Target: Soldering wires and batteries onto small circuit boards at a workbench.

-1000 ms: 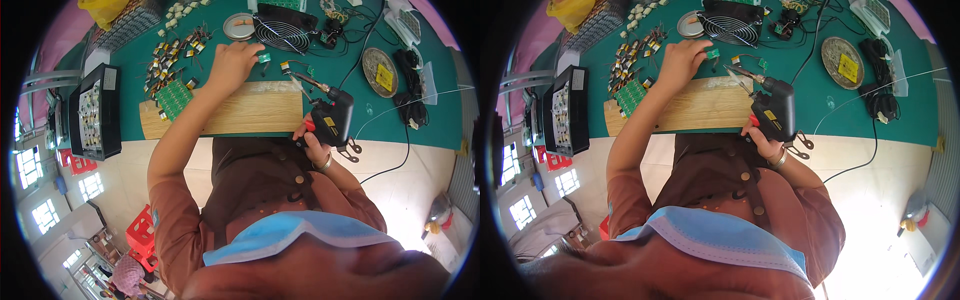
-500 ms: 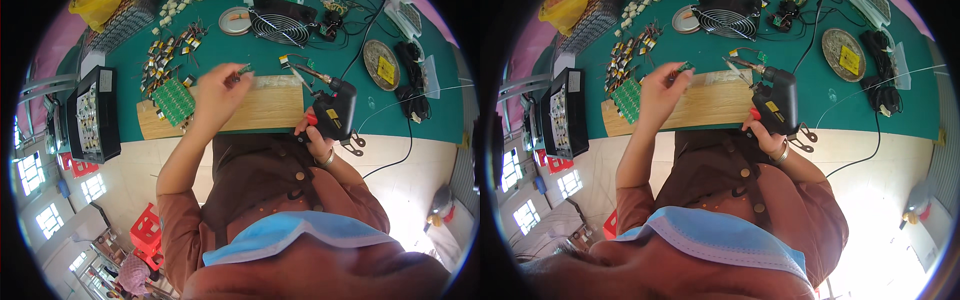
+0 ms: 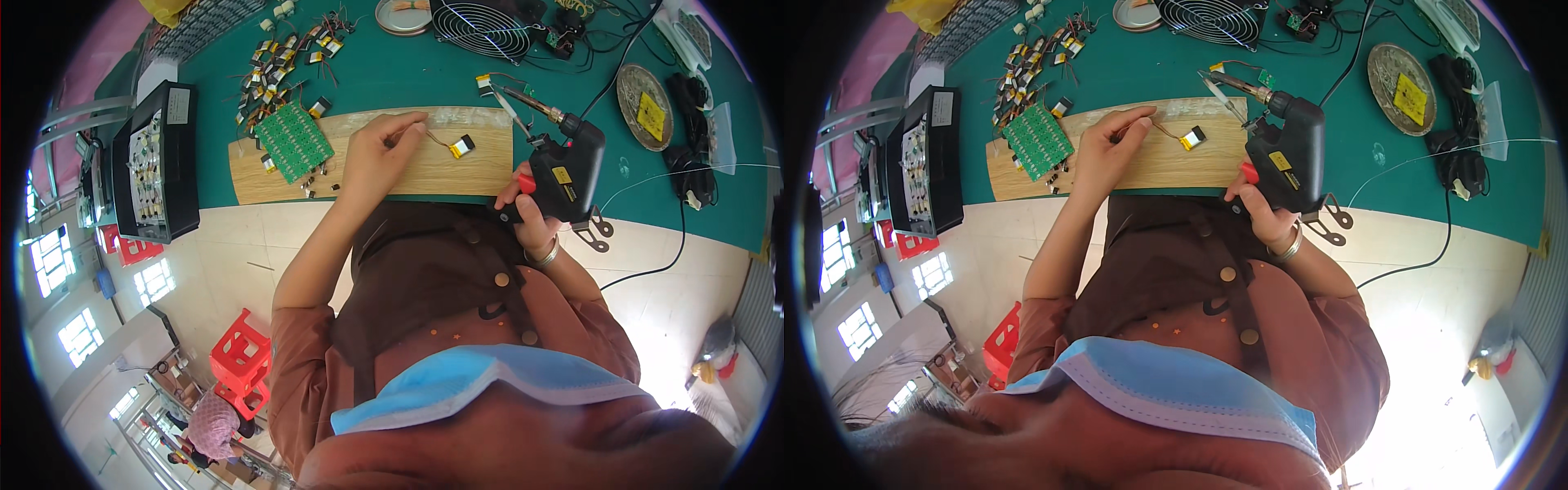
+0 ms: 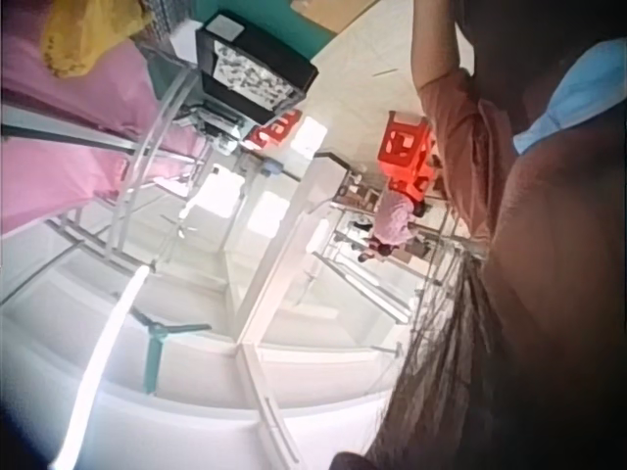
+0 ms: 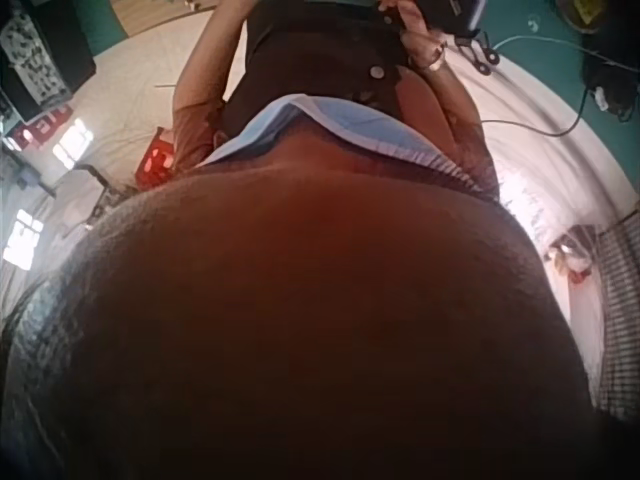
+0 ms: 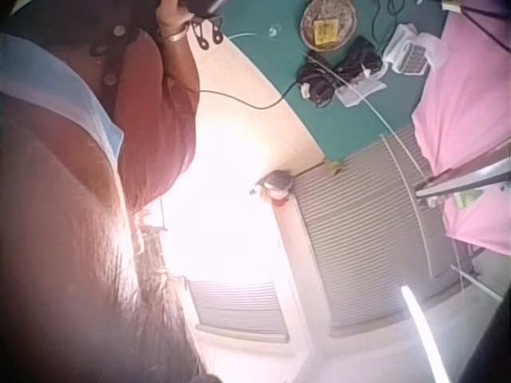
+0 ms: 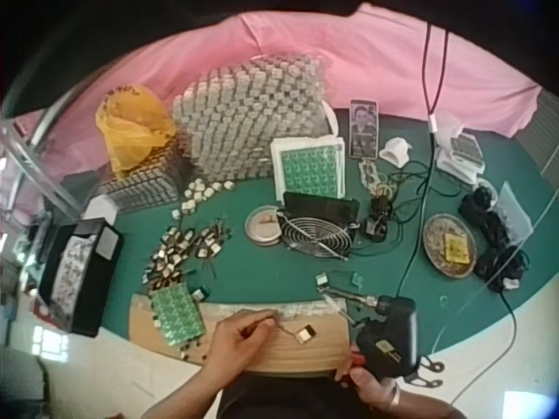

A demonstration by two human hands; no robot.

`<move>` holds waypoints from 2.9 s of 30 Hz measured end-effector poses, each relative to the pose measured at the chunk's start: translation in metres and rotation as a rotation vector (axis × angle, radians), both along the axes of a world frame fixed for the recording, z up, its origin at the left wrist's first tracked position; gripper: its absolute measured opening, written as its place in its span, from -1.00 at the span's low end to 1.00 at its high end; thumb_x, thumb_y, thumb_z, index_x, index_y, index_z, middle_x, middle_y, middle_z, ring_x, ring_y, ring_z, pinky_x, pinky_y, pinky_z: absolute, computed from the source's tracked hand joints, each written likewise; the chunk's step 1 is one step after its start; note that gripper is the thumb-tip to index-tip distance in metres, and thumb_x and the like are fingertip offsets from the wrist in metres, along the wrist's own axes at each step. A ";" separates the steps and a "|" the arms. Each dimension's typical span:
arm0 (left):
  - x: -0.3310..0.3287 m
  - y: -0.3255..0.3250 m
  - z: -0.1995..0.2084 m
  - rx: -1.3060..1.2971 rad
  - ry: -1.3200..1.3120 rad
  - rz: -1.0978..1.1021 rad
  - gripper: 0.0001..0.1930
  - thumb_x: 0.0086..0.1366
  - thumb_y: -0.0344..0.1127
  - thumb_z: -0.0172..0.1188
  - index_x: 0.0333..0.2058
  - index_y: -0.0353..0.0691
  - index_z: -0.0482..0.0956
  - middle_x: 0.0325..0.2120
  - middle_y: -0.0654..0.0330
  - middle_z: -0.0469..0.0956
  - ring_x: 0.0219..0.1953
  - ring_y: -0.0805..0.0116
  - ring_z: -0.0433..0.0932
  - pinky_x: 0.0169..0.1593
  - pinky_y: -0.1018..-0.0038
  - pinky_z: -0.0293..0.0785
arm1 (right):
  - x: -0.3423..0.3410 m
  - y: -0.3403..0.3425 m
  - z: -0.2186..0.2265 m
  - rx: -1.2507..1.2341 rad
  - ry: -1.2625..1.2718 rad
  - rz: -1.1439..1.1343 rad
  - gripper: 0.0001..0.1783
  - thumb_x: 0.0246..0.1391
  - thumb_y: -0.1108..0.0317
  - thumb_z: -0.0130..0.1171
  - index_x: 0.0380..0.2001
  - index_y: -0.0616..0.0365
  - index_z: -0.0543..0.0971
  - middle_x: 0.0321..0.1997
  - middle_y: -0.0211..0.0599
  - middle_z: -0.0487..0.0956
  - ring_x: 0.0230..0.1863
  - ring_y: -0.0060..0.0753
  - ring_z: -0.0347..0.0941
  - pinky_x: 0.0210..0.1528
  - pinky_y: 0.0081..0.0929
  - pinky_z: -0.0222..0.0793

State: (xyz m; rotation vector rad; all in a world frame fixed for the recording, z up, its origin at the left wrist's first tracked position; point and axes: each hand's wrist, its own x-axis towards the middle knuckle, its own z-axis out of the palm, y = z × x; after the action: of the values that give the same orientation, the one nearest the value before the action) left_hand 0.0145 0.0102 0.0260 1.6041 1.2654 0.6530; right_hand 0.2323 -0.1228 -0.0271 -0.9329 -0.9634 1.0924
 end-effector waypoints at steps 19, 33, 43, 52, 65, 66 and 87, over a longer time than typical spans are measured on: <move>0.019 0.002 -0.002 0.500 0.378 0.033 -0.87 0.15 -0.33 0.30 -0.36 -0.24 0.62 -0.40 0.15 0.56 -0.29 0.24 0.50 -0.16 0.37 0.42 | -0.002 0.005 0.009 -0.027 0.103 -0.011 -0.57 0.05 0.56 -0.01 0.04 0.42 0.36 -0.40 -0.15 0.51 -0.45 -0.33 0.47 -0.31 -0.39 0.43; 0.015 0.013 -0.009 0.581 0.505 -0.001 -0.90 0.07 -0.27 0.34 -0.39 0.01 0.66 -0.27 0.25 0.44 -0.11 0.17 0.37 -0.13 0.23 0.26 | -0.002 0.008 0.012 -0.108 0.070 -0.022 -0.50 0.01 0.36 0.12 0.02 0.38 0.36 -0.19 -0.11 0.42 -0.45 -0.39 0.44 -0.39 -0.40 0.47; -0.079 0.178 0.010 0.754 0.936 0.164 -0.87 0.17 -0.15 0.25 -0.34 0.03 0.69 -0.29 0.18 0.60 -0.12 0.09 0.53 -0.20 0.11 0.43 | -0.001 0.009 0.014 -0.118 0.022 0.005 -0.48 0.03 0.38 0.09 0.06 0.40 0.34 -0.20 -0.10 0.43 -0.40 -0.36 0.43 -0.36 -0.38 0.45; -0.077 0.316 -0.016 0.811 1.066 -0.060 -0.81 0.20 -0.27 0.23 -0.25 -0.22 0.64 -0.35 -0.08 0.55 -0.10 -0.07 0.47 -0.08 0.03 0.49 | 0.004 0.007 0.011 -0.119 0.061 0.114 -0.67 0.14 0.62 0.02 0.00 0.39 0.40 -0.30 -0.18 0.52 -0.32 -0.39 0.50 -0.22 -0.43 0.46; -0.037 0.151 0.044 0.786 0.596 -0.046 -0.82 0.13 -0.18 0.28 -0.33 -0.10 0.62 -0.36 0.18 0.59 -0.24 0.15 0.54 -0.25 0.17 0.38 | 0.009 0.007 0.015 -0.109 0.035 0.124 -0.68 0.14 0.60 0.04 -0.01 0.38 0.41 -0.35 -0.17 0.55 -0.31 -0.38 0.52 -0.23 -0.45 0.44; -0.035 0.120 0.047 0.746 0.503 -0.108 -0.79 0.11 -0.19 0.29 -0.31 -0.13 0.60 -0.38 0.19 0.58 -0.29 0.17 0.54 -0.26 0.19 0.35 | 0.008 0.008 0.016 -0.110 0.058 0.110 -0.68 0.14 0.59 0.03 -0.01 0.39 0.41 -0.36 -0.17 0.55 -0.31 -0.37 0.52 -0.23 -0.45 0.44; 0.006 -0.017 -0.003 0.542 0.450 0.022 -0.81 0.05 -0.29 0.35 -0.30 -0.07 0.68 -0.35 0.31 0.41 -0.20 0.31 0.38 -0.19 0.32 0.13 | 0.007 -0.005 0.033 -0.303 -0.040 0.065 -0.55 0.04 0.48 0.13 0.02 0.46 0.40 -0.29 -0.09 0.53 -0.45 -0.35 0.49 -0.38 -0.42 0.45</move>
State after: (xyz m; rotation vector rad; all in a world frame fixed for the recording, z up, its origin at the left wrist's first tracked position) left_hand 0.0206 -0.0070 0.0227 2.2803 1.5103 0.7123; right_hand 0.2398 -0.1281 0.0055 -1.1793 -0.8795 1.3027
